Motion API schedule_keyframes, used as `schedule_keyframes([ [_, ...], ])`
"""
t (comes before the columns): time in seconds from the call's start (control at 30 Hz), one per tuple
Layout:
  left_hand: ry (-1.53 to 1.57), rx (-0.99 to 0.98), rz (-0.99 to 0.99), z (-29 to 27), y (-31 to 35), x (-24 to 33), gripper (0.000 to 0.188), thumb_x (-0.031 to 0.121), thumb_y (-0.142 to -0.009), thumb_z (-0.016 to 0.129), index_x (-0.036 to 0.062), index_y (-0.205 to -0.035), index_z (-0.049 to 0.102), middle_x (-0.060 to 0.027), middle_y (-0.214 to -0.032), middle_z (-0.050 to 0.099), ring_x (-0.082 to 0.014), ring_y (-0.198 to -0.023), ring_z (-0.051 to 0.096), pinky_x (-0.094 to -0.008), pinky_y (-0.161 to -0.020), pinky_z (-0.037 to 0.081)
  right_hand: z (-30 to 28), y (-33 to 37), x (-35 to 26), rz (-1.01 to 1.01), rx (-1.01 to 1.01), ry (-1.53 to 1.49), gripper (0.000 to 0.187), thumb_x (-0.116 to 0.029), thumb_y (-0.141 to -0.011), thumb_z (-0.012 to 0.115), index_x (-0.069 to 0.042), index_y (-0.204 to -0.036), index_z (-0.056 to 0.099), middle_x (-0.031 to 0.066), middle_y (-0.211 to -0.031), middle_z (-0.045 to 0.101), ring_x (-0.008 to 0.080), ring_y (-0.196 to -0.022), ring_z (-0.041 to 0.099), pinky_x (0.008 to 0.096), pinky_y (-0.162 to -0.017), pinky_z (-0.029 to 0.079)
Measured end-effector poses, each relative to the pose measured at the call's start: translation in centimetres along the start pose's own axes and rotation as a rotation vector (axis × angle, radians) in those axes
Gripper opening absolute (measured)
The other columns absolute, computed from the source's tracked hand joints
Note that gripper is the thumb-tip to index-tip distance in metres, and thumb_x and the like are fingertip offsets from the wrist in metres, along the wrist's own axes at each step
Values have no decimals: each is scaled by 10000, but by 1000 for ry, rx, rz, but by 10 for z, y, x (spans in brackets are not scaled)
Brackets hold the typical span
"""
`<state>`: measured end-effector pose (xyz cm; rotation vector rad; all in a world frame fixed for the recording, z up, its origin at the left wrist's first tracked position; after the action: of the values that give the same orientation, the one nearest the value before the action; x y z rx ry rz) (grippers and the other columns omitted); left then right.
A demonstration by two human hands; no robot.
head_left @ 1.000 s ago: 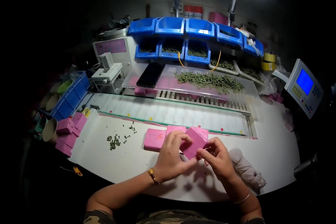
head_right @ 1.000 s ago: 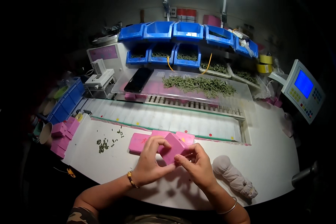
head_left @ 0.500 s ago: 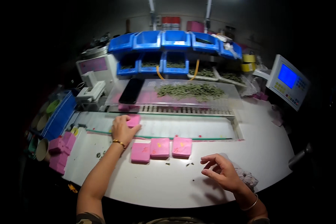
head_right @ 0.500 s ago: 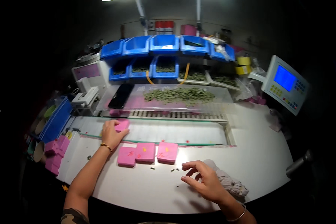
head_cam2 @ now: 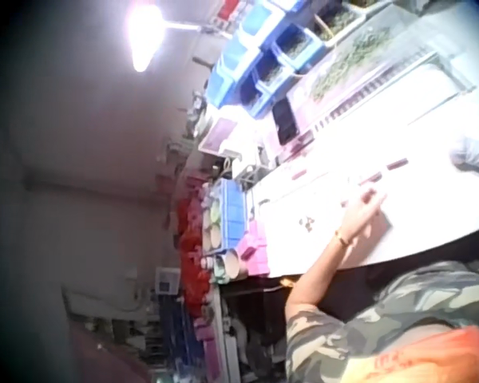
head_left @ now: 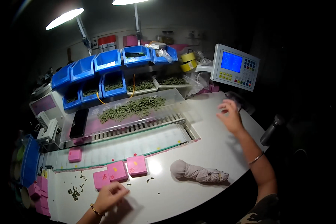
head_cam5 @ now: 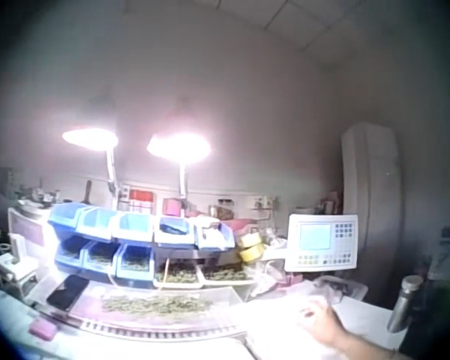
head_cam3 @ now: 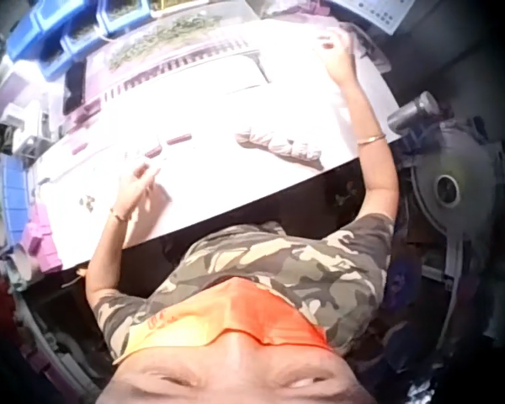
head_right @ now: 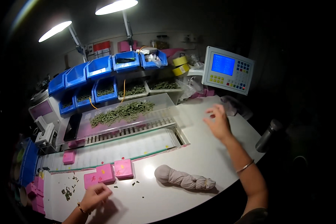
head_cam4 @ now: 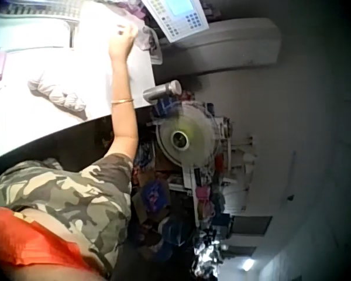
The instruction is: The person assembles small floral arrangements by placing green foliage into pink square molds and inserting individual flower components into the center of each arrangement using both hands.
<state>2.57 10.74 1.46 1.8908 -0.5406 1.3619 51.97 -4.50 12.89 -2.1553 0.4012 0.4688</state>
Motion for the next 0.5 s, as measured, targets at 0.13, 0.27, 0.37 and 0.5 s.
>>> schedule_keyframes([
  [0.13, -72, -418, -156, 37, 18, -35, 204, 226, -938, 683, 23, -953, 671, -13, -872, 679, -48, -723, 591, -204, -621, 475, -21, -45, 47, 89, 64, 156, 344, -64, -728, 785, -92, -1029, 621, 152, -1398, 414, 252, -930, 606, 360, -851, 512],
  [0.27, -79, -318, -279, 29, 14, -43, 199, 217, -949, 672, 18, -962, 669, -5, -871, 677, -39, -731, 587, -186, -626, 463, -39, -77, 70, 173, 97, 289, 340, -80, -723, 779, -74, -1013, 604, 209, -1512, 301, 379, -1248, 509, 423, -1015, 438],
  [0.37, -20, -313, -292, 28, 10, -48, 197, 217, -950, 672, 21, -955, 661, -2, -807, 651, -38, -683, 580, -182, -591, 454, -46, -92, 79, 232, 72, 300, 350, -95, -712, 782, -64, -1009, 599, 240, -1530, 273, 407, -1398, 345, 434, -1079, 383],
  [0.5, 19, -246, -271, 31, 15, -43, 197, 227, -951, 668, 33, -932, 646, 21, -691, 601, -32, -576, 540, -186, -504, 404, -37, -100, 80, 176, 74, 322, 358, -102, -704, 788, -61, -1008, 603, 264, -1508, 305, 409, -1390, 356, 427, -1068, 391],
])
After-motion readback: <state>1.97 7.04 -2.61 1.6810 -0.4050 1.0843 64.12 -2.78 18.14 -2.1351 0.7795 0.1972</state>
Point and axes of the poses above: each hand's wrist, its own y-axis away from the middle knuckle, its own z-axis out of the palm, x = y × z, the point moved 7 cm from there along -y, towards the middle knuckle
